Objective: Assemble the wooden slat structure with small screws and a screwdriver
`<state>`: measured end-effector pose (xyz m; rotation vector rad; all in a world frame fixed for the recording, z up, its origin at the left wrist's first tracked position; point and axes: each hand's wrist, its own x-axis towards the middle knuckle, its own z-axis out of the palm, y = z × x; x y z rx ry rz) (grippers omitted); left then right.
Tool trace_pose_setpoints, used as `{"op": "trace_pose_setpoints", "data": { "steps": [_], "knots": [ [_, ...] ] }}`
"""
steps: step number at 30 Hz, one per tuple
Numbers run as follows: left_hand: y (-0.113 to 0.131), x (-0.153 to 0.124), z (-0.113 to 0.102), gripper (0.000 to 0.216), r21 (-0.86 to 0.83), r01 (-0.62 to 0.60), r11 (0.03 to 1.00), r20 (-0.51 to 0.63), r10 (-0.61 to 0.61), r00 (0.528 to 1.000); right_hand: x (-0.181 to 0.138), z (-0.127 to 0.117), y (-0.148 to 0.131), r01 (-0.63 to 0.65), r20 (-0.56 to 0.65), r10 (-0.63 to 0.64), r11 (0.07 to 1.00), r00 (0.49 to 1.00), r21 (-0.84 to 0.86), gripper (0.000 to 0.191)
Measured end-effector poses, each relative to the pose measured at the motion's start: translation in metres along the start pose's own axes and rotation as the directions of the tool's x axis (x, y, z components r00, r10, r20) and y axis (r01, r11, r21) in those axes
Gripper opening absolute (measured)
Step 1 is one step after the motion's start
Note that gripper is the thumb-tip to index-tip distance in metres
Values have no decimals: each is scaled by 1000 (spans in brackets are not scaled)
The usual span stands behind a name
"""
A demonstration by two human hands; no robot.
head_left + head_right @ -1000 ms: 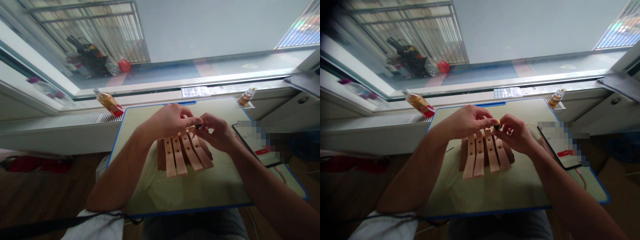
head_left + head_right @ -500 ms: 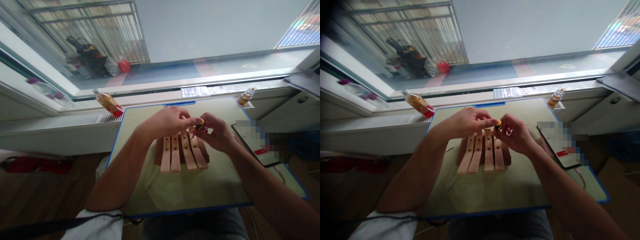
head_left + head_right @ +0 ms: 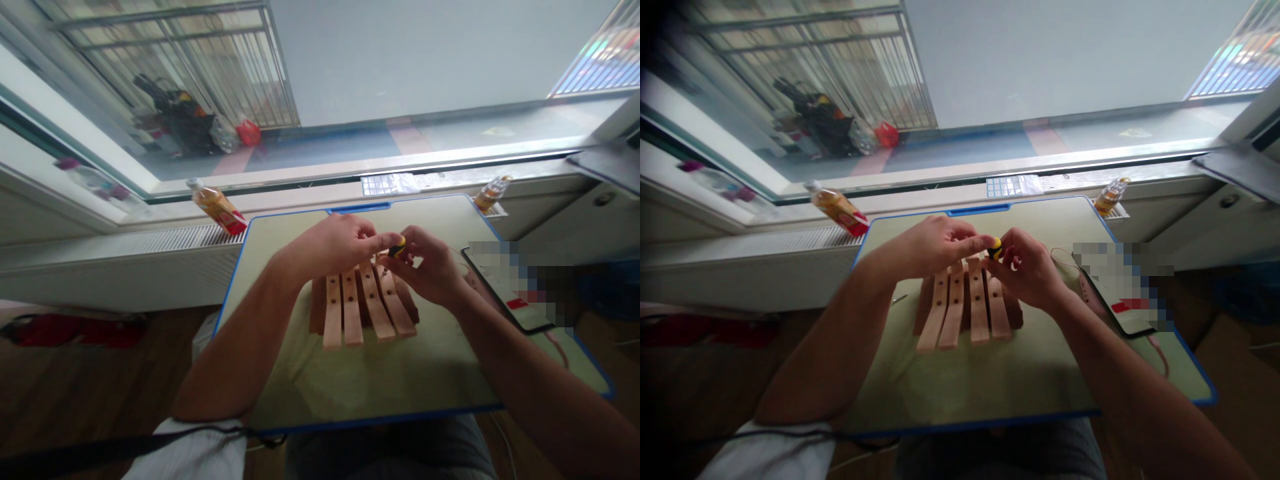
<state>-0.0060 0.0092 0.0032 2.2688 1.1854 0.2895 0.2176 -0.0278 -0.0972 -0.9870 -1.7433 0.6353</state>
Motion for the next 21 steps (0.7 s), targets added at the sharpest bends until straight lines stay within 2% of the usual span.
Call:
{"op": "trace_pose_setpoints", "data": {
  "steps": [4,7,8,10,11,13,15,16,18,21],
  "knots": [
    [-1,-1,3,61,0,-3,1000,-7,3,1000,1,-1,-9,78,-97,-70,994,993,76,27],
    [-3,-9,2,61,13,-15,1000,-27,15,1000,3,-4,-12,68,-185,-34,981,982,182,26],
    [-5,-16,1,57,18,-27,999,-49,28,998,3,-5,-11,57,-201,-15,977,979,205,26],
    [-15,-34,-2,40,37,-20,999,-176,26,984,4,-4,-9,33,-210,15,975,978,221,28],
    [-22,-46,-2,35,48,17,999,-265,-3,964,4,-3,-7,18,-202,28,974,979,225,28],
    [-39,-73,-1,31,78,159,984,-358,-121,926,3,0,-5,-6,-183,51,970,982,242,28],
    [-54,-98,6,31,223,402,888,-313,-325,892,2,3,-5,-19,-163,64,965,985,263,29],
    [-60,-109,11,28,266,465,845,-285,-392,875,2,4,-5,-22,-157,67,962,985,270,29],
    [-68,-121,21,22,326,524,787,-242,-466,851,1,5,-6,-28,-152,74,959,986,282,30],
    [-69,-122,34,22,410,564,716,-199,-534,822,1,6,-9,-26,-157,79,949,984,314,32]
  ]
}}
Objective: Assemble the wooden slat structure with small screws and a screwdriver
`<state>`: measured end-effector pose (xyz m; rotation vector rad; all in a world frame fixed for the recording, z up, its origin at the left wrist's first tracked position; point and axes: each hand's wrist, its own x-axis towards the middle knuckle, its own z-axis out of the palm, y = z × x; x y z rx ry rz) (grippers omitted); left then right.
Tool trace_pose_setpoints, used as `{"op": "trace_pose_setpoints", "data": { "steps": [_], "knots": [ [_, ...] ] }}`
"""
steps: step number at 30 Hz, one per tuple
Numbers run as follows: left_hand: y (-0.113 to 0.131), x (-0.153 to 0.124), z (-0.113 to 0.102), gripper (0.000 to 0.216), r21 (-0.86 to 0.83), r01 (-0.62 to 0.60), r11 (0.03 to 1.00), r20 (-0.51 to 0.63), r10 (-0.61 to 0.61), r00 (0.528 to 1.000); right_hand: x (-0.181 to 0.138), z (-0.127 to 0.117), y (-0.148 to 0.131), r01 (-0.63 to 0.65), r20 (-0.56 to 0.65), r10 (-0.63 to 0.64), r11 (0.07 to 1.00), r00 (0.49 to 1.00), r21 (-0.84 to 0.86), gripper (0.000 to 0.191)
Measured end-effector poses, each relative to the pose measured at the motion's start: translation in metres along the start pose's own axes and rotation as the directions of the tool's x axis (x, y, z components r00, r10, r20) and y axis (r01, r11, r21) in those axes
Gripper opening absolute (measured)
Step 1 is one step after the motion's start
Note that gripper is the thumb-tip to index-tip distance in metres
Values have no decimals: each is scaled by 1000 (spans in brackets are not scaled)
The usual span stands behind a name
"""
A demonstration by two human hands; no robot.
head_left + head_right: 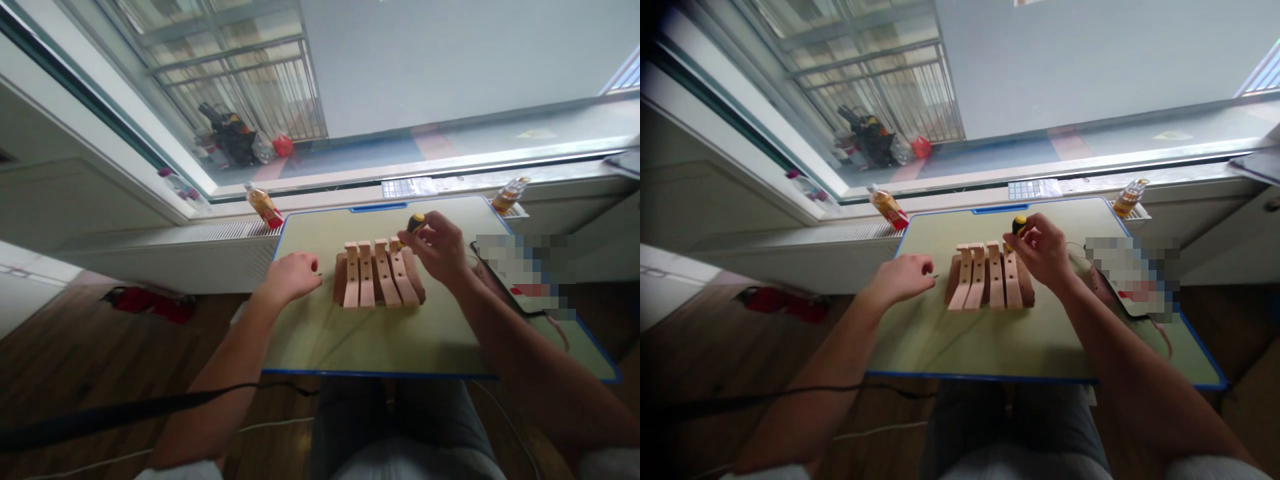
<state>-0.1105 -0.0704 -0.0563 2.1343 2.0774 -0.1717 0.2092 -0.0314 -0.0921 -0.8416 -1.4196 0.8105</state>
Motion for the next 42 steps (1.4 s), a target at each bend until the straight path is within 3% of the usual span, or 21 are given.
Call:
{"op": "trace_pose_setpoints", "data": {
  "steps": [7,11,14,19,21,24,33,42],
  "knots": [
    [19,17,7,29,83,23,996,138,-34,990,1,-3,-9,-6,-25,7,999,1000,39,31],
    [14,14,1,13,-20,-21,1000,48,22,999,-4,-9,-15,-43,-51,46,996,998,73,35],
    [16,5,-10,14,-161,-116,980,-52,109,993,-11,-14,-16,-92,-68,98,993,993,78,40],
    [57,-7,-19,13,-369,-377,849,-120,359,926,-22,-19,-12,-174,-90,179,983,980,60,42],
    [80,-6,-16,11,-474,-479,739,-154,466,871,-26,-19,-9,-215,-92,220,975,971,58,40],
    [106,2,-8,12,-520,-553,651,-213,529,822,-28,-19,-5,-263,-102,268,963,958,65,39],
    [121,16,-3,14,-433,-610,664,-190,594,781,-30,-17,0,-289,-72,292,956,954,48,32],
    [131,20,0,9,-468,-578,669,-136,591,795,-31,-16,-5,-284,-80,283,959,956,-14,30]
  ]
}}
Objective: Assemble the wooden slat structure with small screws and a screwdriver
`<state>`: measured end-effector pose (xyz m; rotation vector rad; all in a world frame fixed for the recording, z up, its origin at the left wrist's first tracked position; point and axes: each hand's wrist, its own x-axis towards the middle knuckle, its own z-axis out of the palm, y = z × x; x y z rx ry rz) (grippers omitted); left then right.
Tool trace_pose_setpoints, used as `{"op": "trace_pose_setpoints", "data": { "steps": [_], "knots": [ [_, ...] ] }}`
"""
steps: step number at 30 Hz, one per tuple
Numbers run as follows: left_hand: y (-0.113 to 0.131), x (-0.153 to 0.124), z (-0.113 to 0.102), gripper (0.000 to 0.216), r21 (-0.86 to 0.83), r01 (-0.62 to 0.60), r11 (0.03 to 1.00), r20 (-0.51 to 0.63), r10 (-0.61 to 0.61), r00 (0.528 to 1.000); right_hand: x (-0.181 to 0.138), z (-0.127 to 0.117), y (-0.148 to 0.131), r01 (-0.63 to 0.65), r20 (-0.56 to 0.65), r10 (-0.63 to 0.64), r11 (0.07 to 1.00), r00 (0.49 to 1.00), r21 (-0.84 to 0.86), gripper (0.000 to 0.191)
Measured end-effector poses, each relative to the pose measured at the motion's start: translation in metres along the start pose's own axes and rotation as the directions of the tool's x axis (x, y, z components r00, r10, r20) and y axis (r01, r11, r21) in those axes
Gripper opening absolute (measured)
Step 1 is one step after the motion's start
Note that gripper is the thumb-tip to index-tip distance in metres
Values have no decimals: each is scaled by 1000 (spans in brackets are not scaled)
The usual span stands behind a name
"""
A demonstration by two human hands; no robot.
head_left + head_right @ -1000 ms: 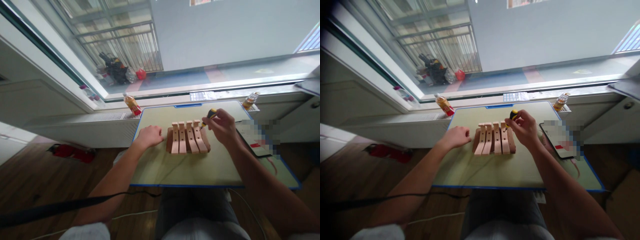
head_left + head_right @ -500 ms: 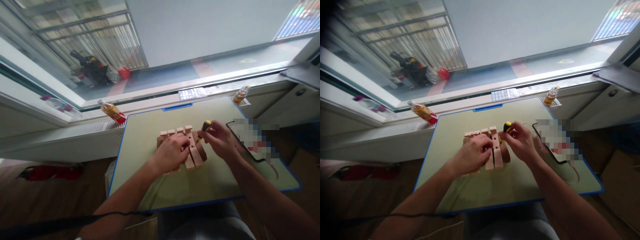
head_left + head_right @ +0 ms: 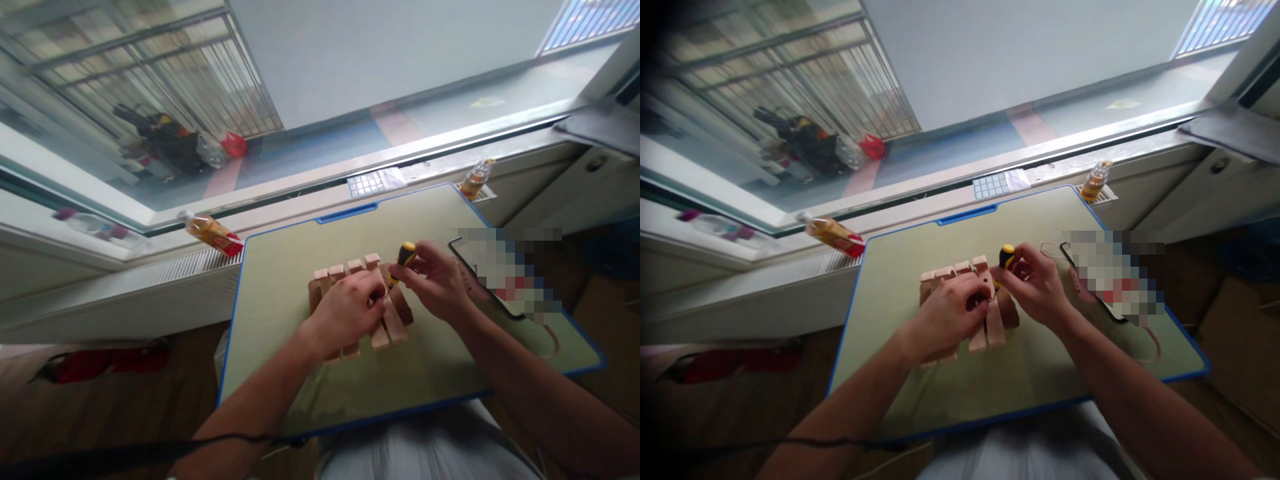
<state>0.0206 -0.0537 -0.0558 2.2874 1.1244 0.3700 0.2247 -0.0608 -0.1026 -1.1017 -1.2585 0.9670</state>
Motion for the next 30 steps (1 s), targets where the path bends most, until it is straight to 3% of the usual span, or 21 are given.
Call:
{"op": "trace_pose_setpoints", "data": {
  "steps": [10,20,30],
  "knots": [
    [2,3,1,9,88,-21,996,28,19,999,-1,2,-3,43,14,-43,999,999,-23,30],
    [0,5,-1,25,-69,11,998,34,-9,999,0,0,-5,72,-2,-72,997,997,-35,30],
    [-8,7,2,19,-109,52,993,25,-50,998,-1,-7,-5,143,-29,-143,990,989,4,27]
  ]
}}
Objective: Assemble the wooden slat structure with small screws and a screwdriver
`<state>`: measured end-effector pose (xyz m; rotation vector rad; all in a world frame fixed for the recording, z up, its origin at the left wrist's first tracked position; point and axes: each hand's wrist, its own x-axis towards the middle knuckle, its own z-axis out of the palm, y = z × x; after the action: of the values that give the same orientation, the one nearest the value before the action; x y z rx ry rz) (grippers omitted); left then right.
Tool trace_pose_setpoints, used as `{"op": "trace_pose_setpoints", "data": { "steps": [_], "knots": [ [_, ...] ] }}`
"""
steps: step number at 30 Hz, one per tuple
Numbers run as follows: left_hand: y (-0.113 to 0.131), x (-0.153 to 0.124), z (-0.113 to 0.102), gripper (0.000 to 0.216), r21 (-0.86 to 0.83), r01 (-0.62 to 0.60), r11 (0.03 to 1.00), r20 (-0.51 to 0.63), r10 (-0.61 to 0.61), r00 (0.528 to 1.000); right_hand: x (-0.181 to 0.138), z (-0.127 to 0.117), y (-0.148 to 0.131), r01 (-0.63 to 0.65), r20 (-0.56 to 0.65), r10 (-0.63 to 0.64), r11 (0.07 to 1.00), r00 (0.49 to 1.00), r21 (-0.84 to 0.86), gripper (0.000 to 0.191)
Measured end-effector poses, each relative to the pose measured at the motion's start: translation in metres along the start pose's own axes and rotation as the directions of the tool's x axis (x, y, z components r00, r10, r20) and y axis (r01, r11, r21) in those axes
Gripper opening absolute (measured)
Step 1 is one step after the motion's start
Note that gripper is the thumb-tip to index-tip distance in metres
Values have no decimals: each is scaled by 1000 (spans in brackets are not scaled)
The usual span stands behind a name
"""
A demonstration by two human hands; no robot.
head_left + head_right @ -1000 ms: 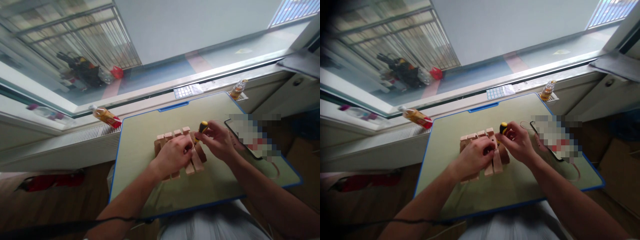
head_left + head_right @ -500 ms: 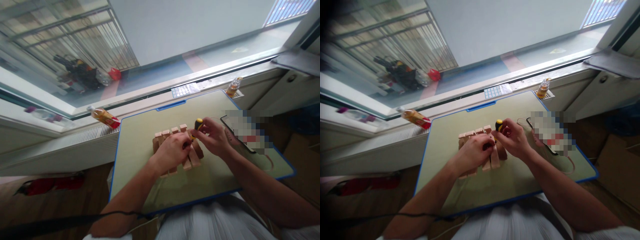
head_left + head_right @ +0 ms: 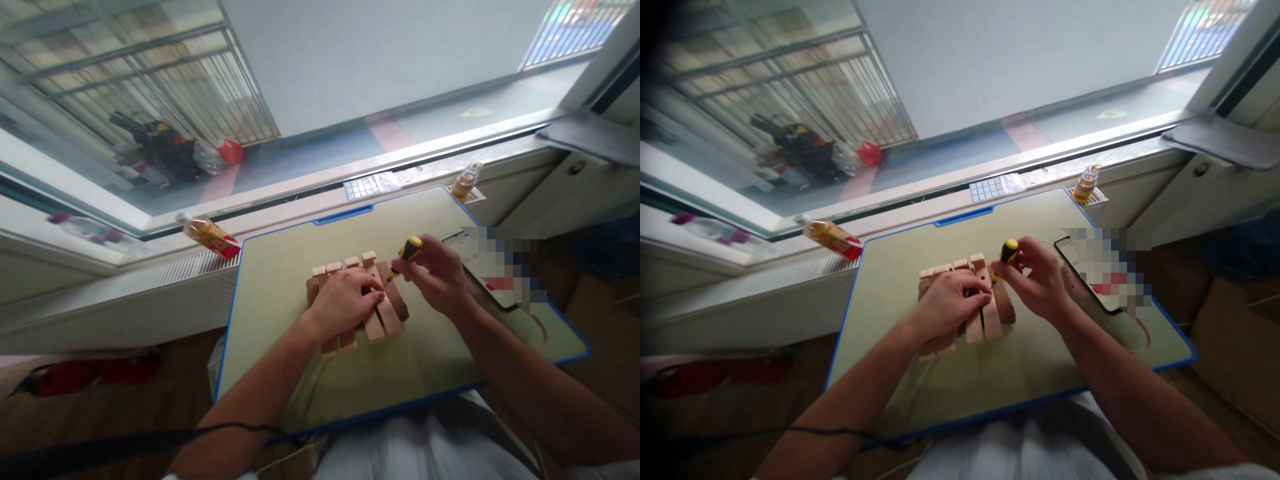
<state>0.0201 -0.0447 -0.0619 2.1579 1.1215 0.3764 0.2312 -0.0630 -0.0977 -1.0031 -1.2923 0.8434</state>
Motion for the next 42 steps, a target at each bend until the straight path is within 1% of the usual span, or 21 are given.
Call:
{"op": "trace_pose_setpoints", "data": {
  "steps": [3,6,18,24,27,29,34,42],
  "knots": [
    [-4,0,1,18,-23,-8,1000,0,8,1000,-2,0,-5,14,49,-14,1000,999,-4,21],
    [-7,1,2,19,-5,-7,1000,-13,7,1000,-4,-2,-10,28,66,-27,999,997,-28,15],
    [-11,2,3,24,-45,-19,999,10,20,1000,-6,-3,-15,126,155,-109,986,982,-104,7],
    [-13,2,4,23,-33,-26,999,-19,26,999,-5,-4,-18,158,186,-140,984,973,-85,7],
    [-13,2,4,22,-37,-51,998,-15,50,999,-4,-4,-21,176,191,-156,979,969,-97,8],
    [-14,2,4,22,-41,-45,998,-18,45,999,-4,-4,-22,183,192,-160,977,968,-110,8],
    [-14,0,4,23,-52,-18,998,-15,17,1000,-3,-4,-24,189,200,-158,971,967,-144,7],
    [-13,1,5,18,-66,-6,998,-23,4,1000,5,-9,-26,195,282,-127,955,951,-225,14]
  ]
}}
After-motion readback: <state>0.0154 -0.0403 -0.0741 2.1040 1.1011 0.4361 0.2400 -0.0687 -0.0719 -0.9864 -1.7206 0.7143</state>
